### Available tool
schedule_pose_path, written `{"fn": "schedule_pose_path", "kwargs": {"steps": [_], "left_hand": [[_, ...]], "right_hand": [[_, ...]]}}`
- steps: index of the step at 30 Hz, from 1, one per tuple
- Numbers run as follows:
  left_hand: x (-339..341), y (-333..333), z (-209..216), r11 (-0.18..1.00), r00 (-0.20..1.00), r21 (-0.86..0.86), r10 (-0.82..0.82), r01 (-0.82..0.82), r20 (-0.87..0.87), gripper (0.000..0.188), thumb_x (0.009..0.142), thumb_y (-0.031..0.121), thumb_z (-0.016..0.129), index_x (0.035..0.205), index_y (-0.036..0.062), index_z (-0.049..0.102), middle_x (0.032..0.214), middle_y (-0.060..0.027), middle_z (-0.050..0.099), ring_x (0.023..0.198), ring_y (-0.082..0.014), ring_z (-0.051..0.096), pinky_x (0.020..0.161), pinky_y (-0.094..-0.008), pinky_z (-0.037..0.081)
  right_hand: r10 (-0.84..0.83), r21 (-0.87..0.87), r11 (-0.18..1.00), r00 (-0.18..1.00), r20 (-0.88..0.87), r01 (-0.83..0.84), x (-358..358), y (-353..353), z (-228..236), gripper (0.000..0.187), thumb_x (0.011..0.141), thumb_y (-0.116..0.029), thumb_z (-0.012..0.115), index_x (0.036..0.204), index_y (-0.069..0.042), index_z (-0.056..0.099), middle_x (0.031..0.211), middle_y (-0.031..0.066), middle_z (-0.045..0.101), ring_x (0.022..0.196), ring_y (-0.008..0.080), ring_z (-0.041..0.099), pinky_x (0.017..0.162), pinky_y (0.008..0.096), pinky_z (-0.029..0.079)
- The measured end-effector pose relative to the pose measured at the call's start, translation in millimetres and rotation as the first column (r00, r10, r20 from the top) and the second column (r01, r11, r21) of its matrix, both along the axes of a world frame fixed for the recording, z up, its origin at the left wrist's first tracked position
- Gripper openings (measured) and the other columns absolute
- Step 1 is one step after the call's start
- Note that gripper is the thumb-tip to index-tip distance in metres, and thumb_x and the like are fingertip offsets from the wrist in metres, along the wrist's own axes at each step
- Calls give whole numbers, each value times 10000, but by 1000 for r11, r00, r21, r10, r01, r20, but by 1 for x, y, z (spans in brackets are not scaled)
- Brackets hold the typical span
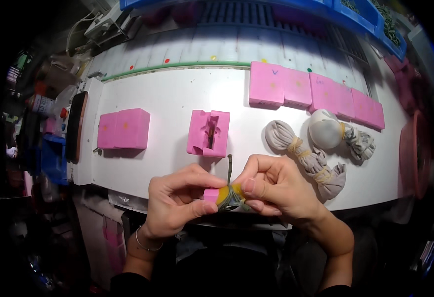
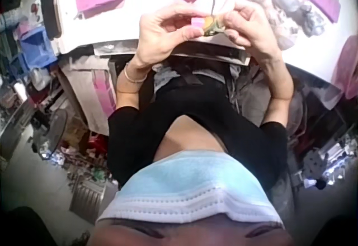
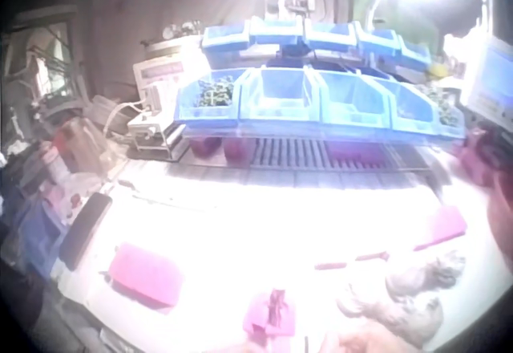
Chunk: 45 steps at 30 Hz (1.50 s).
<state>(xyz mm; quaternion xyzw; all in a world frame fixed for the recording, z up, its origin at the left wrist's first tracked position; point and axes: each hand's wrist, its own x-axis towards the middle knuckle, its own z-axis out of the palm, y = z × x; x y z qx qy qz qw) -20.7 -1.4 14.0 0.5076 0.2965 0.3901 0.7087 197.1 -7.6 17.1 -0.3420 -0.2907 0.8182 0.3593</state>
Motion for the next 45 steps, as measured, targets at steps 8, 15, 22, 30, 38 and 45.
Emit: {"fn": "schedule_pose_path", "kwargs": {"steps": [8,15,22,30,38,45], "left_hand": [[-5,-10,11,999,997,37,-21,24,-78,317,753,-29,743,1056,-60,657,950,-113,604,853,-147,614,752,-242,516],[-16,-18,12,986,994,139,-89,97,-59,342,776,-14,726,1105,-41,640,994,-119,608,909,-161,627,829,-254,550],[-38,-31,4,989,991,61,133,-135,25,286,776,-68,699,1055,-66,636,988,-122,595,912,-156,617,805,-246,536],[-28,-15,-11,943,971,304,188,-136,-151,328,724,-37,754,1038,-29,660,989,-121,646,877,-162,629,757,-257,518],[-24,-12,-11,844,973,534,156,-42,-171,350,723,-1,754,1063,44,685,968,-90,625,879,-197,605,732,-290,502],[-25,-15,-21,769,992,639,88,-11,-89,318,753,41,712,1061,53,634,922,-89,565,855,-254,566,729,-341,463]], "right_hand": [[6,-72,997,999,36,-3,0,-9,21,143,922,-86,589,900,52,557,607,64,536,420,36,389,352,171,260],[-26,-38,999,979,201,35,-3,-24,30,136,862,-30,626,857,87,559,616,102,577,442,61,471,359,174,313],[-460,492,847,743,486,202,31,-42,8,121,895,-101,595,825,-9,558,644,9,540,456,17,422,413,152,312],[-636,682,650,250,730,-335,-12,-14,-9,269,816,-4,660,1084,-8,631,877,84,597,581,102,526,512,226,402],[44,266,947,892,450,-181,-26,-12,26,248,855,-7,620,1084,32,532,785,94,640,566,140,630,484,198,450],[168,123,975,975,148,-186,-20,-19,0,286,836,8,637,998,45,404,837,237,636,544,269,654,404,280,507]]}}
